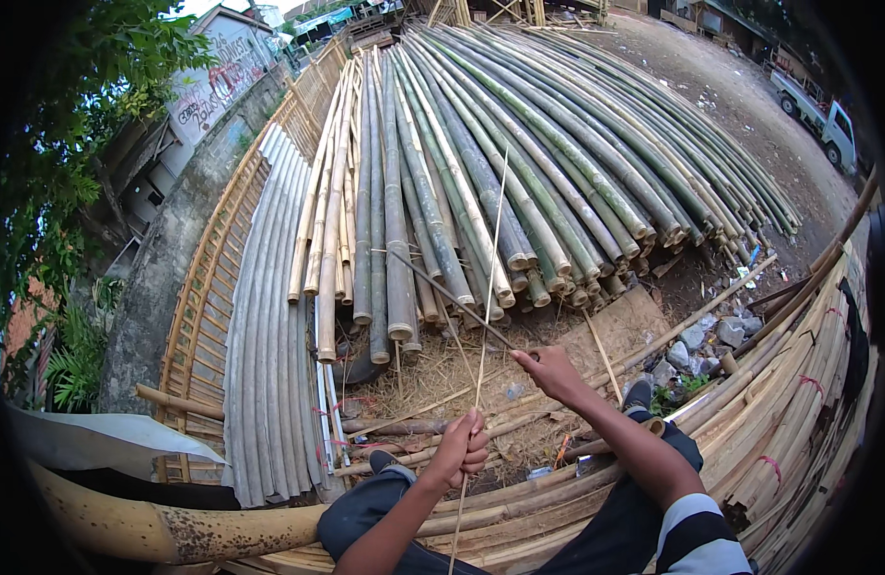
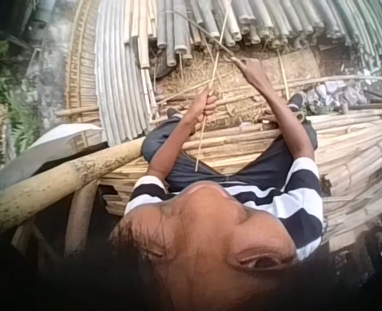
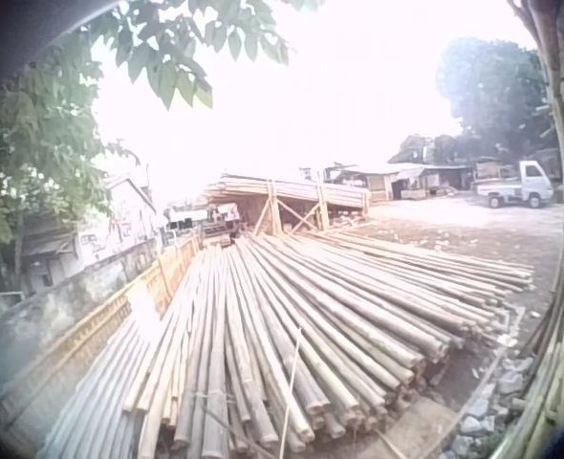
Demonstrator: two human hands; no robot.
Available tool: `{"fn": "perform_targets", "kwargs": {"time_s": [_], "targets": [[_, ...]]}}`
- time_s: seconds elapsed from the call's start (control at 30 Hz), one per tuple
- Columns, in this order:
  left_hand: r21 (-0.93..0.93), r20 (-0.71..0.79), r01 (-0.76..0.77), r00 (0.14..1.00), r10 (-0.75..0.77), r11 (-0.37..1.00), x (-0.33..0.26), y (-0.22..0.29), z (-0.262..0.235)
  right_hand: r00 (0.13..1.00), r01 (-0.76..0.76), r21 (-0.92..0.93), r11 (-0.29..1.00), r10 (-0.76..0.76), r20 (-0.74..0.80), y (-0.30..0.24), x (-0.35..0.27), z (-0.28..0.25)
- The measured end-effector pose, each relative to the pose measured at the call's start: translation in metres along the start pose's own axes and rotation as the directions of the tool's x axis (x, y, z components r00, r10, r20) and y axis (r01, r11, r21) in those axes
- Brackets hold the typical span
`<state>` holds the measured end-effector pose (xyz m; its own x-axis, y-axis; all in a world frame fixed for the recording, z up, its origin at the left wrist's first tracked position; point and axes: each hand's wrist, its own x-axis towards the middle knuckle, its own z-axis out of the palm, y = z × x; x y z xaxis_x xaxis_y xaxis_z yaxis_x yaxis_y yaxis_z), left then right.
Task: The person uses a machete to scrape and smooth a thin strip of bamboo by pulling the strip against the blade.
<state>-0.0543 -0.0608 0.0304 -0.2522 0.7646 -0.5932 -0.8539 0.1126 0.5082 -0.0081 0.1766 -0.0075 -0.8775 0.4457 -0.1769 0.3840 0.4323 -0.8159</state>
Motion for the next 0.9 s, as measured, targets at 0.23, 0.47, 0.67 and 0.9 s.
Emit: {"fn": "perform_targets", "kwargs": {"time_s": [0.23,0.47,0.67,0.9], "targets": [[0.004,-0.058,-0.053,0.997,0.053,0.999,0.007,-0.018,-0.015,0.937,0.305,-0.169,0.937,-0.265,0.226,-0.018,-0.021,0.029],[-0.047,0.023,-0.014,1.000,0.015,0.999,0.008,-0.009,-0.011,0.996,0.027,-0.164,0.986,-0.040,-0.074,0.017,0.013,-0.003],[-0.072,0.032,0.020,0.999,-0.017,0.997,0.009,-0.005,-0.020,0.966,0.258,-0.194,0.946,-0.248,0.077,-0.007,-0.028,0.036],[-0.071,0.057,0.003,0.998,0.001,0.998,-0.005,-0.014,0.000,0.983,-0.075,-0.045,0.996,0.066,-0.171,0.040,0.026,0.011]]}}
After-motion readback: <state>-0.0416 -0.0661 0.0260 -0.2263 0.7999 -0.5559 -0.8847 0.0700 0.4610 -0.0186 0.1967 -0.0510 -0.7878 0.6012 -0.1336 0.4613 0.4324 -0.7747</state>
